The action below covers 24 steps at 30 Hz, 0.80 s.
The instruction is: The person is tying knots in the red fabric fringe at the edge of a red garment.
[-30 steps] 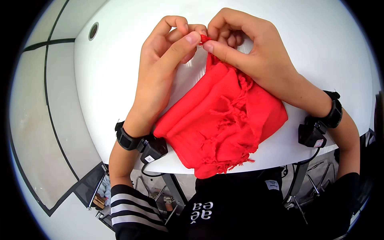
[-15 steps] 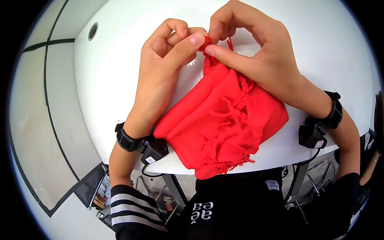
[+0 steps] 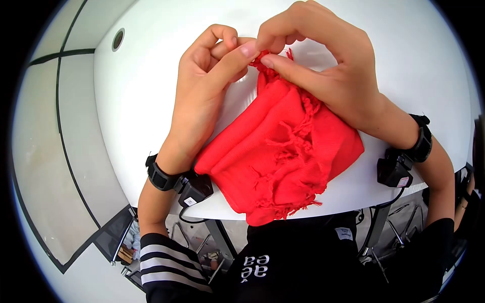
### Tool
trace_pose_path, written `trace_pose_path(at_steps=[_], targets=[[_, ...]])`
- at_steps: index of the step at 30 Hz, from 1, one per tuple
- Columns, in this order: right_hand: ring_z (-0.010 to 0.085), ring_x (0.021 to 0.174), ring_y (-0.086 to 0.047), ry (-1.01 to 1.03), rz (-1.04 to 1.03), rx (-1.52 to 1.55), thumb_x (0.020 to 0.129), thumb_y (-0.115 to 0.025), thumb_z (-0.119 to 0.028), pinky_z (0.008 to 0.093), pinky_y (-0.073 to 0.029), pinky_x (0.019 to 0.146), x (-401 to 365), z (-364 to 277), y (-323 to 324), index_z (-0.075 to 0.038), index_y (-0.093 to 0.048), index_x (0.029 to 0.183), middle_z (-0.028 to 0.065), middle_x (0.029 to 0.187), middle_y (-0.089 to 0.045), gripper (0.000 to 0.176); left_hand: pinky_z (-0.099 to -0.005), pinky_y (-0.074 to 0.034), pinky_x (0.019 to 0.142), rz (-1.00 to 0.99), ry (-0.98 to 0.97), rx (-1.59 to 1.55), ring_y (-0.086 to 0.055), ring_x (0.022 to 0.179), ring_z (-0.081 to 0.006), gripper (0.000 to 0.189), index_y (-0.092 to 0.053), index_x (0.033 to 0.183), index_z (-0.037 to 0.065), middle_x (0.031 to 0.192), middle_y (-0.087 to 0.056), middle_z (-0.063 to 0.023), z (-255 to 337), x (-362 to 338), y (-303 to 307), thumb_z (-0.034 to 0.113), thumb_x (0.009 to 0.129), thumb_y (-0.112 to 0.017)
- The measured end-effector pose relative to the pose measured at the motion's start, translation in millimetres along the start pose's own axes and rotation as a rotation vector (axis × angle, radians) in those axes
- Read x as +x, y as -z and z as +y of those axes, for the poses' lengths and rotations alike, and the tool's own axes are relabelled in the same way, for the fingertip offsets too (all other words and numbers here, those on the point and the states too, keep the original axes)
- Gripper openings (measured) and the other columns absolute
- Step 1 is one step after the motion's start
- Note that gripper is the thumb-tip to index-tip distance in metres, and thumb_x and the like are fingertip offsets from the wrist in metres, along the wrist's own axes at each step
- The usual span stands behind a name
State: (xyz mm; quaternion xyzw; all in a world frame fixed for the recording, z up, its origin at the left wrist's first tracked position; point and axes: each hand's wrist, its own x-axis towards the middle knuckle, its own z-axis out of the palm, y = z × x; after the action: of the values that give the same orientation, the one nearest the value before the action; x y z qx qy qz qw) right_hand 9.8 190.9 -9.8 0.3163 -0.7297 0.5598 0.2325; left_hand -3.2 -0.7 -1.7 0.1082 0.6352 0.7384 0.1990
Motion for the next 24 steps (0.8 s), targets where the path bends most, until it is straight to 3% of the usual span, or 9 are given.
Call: trace_pose_path(at_steps=[2,5,8,10,13,24], targets=[[0.0185,0.073,-0.058,0.056,0.012,-0.047,0.074,-0.071,0.001,0.0275,-0.045,0.065,-1.7,-1.0,-0.6,-0.006,-0.066,0.090,0.0048,0.081,-0.064,0.018,-0.0200,-0.040,0.069,0.003,-0.010,0.000,-0.049,0.073,-0.0052,0.014,-0.050,0.089,0.011,0.094,-0.069,-0.0061,-0.8,-0.1,0.1,0.013,0.090,-0.064],[0.0184,0.072,-0.057,-0.040,0.013,-0.058,0.074,-0.072,0.000,0.0277,-0.045,0.066,-4.7,-0.6,-2.3,-0.006,-0.068,0.088,0.0046,0.080,-0.063,0.017,-0.0202,-0.040,0.070,-0.022,-0.021,-0.001,-0.049,0.074,-0.0051,0.014,-0.050,0.089,0.011,0.094,-0.069,-0.0054,-2.4,0.4,2.0,0.013,0.090,-0.063],[0.0190,0.074,-0.056,0.058,0.024,-0.044,0.076,-0.071,-0.001,0.0271,-0.045,0.066,-1.0,-0.6,-0.4,-0.006,-0.066,0.090,0.0053,0.082,-0.063,0.016,-0.0202,-0.040,0.071,-0.013,-0.017,-0.001,-0.050,0.076,-0.0048,0.013,-0.050,0.090,0.011,0.094,-0.067,-0.0039,-2.1,0.4,1.3,0.012,0.091,-0.063],[0.0199,0.078,-0.057,-0.188,-0.024,-0.009,0.080,-0.069,-0.004,0.0277,-0.047,0.068,-4.1,-1.8,-1.1,-0.006,-0.064,0.092,0.0060,0.085,-0.063,0.013,-0.0198,-0.040,0.071,0.013,-0.012,-0.011,-0.048,0.076,-0.0048,0.012,-0.051,0.090,0.010,0.094,-0.066,-0.0027,-2.3,0.2,0.1,0.012,0.091,-0.062],[0.0205,0.080,-0.058,-0.284,-0.113,-0.063,0.084,-0.065,-0.008,0.0290,-0.048,0.070,-2.2,-5.9,2.6,-0.006,-0.062,0.092,0.0066,0.086,-0.063,0.009,-0.0192,-0.039,0.071,0.005,0.010,-0.030,-0.045,0.074,-0.0048,0.012,-0.051,0.090,0.010,0.095,-0.064,-0.0019,-1.7,0.2,1.3,0.013,0.091,-0.062],[0.0192,0.081,-0.057,-0.362,-0.123,0.060,0.088,-0.061,-0.009,0.0291,-0.047,0.072,-2.2,-4.8,2.0,-0.004,-0.059,0.093,0.0069,0.089,-0.062,0.008,-0.0184,-0.039,0.071,0.023,0.002,-0.056,-0.042,0.072,-0.0040,0.012,-0.051,0.091,0.010,0.095,-0.063,-0.0007,-1.6,0.7,2.8,0.015,0.093,-0.061]])
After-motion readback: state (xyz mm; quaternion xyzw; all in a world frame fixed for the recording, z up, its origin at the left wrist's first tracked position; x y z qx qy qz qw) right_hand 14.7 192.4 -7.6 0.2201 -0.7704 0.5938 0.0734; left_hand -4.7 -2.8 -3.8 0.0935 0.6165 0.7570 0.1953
